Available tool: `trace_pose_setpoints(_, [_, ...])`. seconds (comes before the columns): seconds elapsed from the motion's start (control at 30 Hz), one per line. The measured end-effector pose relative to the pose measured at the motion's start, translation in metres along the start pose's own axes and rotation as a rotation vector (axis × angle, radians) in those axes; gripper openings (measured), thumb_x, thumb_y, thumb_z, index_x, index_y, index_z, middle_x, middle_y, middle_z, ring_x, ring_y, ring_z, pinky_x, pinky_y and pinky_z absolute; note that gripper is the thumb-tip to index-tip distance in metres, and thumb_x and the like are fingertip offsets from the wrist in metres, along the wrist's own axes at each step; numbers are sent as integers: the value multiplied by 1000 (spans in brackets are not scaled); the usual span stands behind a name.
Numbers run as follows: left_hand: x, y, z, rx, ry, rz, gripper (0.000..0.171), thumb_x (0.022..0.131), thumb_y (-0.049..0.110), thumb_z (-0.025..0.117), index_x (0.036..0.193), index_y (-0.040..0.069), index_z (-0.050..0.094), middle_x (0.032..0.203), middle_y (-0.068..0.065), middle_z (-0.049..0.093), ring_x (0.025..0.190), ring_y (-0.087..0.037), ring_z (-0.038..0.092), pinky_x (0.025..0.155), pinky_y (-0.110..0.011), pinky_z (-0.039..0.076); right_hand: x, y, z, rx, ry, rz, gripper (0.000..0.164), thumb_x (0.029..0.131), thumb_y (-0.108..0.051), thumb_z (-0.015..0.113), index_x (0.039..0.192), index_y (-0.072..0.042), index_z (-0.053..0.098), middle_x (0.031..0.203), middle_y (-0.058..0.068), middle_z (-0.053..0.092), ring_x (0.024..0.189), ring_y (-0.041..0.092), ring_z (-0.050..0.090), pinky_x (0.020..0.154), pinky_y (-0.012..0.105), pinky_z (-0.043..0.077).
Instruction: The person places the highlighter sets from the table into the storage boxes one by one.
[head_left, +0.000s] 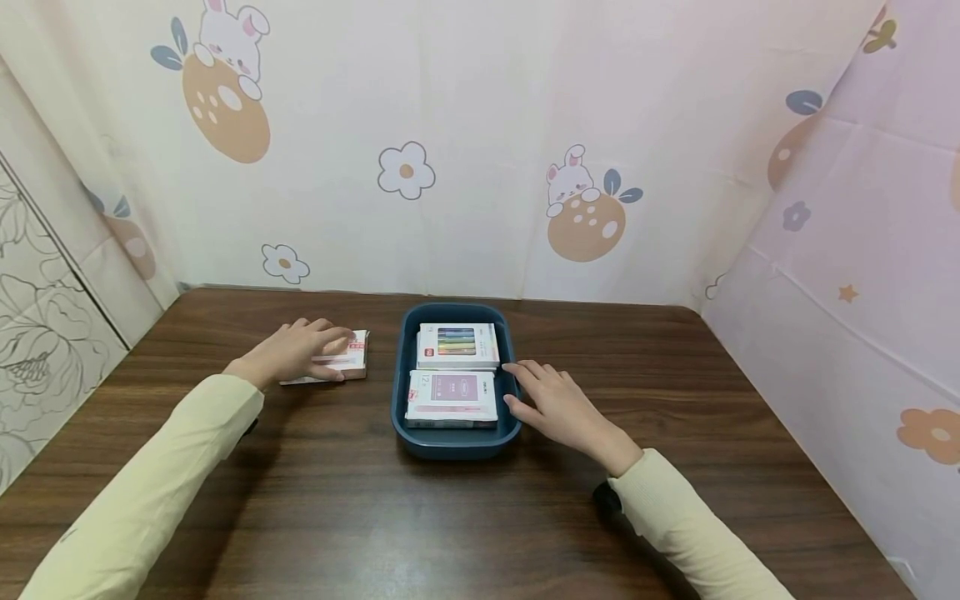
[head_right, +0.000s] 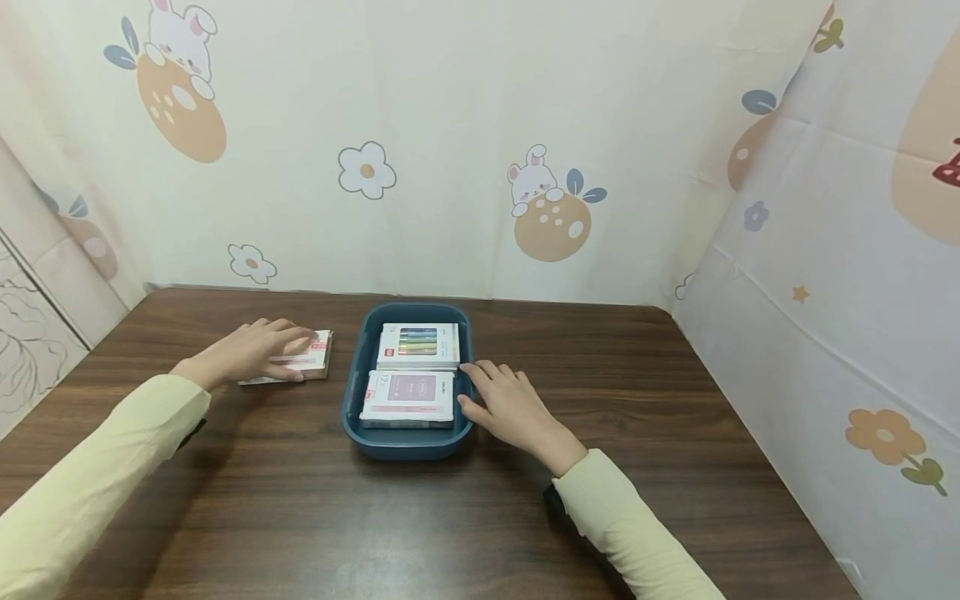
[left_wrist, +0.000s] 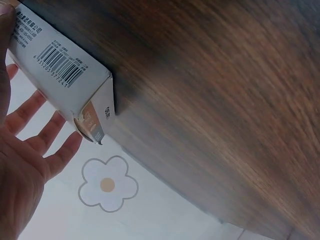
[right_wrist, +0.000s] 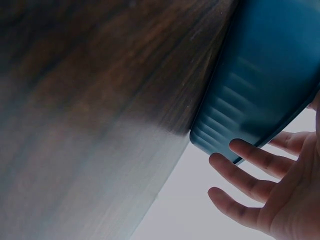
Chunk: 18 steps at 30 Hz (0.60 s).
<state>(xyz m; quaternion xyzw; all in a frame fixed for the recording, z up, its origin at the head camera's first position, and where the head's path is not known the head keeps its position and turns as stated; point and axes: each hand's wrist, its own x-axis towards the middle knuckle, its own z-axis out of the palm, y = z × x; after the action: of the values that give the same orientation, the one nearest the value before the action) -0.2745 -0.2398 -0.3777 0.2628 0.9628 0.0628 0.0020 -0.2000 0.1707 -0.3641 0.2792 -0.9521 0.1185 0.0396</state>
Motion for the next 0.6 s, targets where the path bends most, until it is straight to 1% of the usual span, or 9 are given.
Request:
trace_pose_setpoints(0.2, [-2,0,-4,14,14,1,74,74,54,66,134,16,45,125,-15,51,107,-40,48,85,-62,37,1,0,1,-4,6,-2,51,92,-41,47,135,-14,42,133,10,48,118,27,48,95,51,38])
trace_pose_setpoints(0.27, [-3,1,-7,24,27,5,74,74,54,66,134,16,45,123,-14,51,105,-38,48,83,-60,38,1,0,1,-4,10,-2,51,91,-41,48,135,-13,43,133,9,48,118,27,48,95,51,38])
trace_pose_setpoints(0.47, [-4,8,-18,48,59,17,74,72,54,68,133,17,46,122,-12,52,102,-36,48,81,-56,40,1,0,0,-5,13,-5,51,91,-40,48,134,-13,43,132,9,48,117,27,48,94,50,39])
trace_pose_setpoints(0.6, [-4,12,-26,50,88,41,73,73,54,68,131,15,48,120,-12,52,100,-35,48,80,-54,41,1,0,0,-4,8,1,51,91,-40,47,135,-14,43,133,9,48,117,27,48,94,50,39])
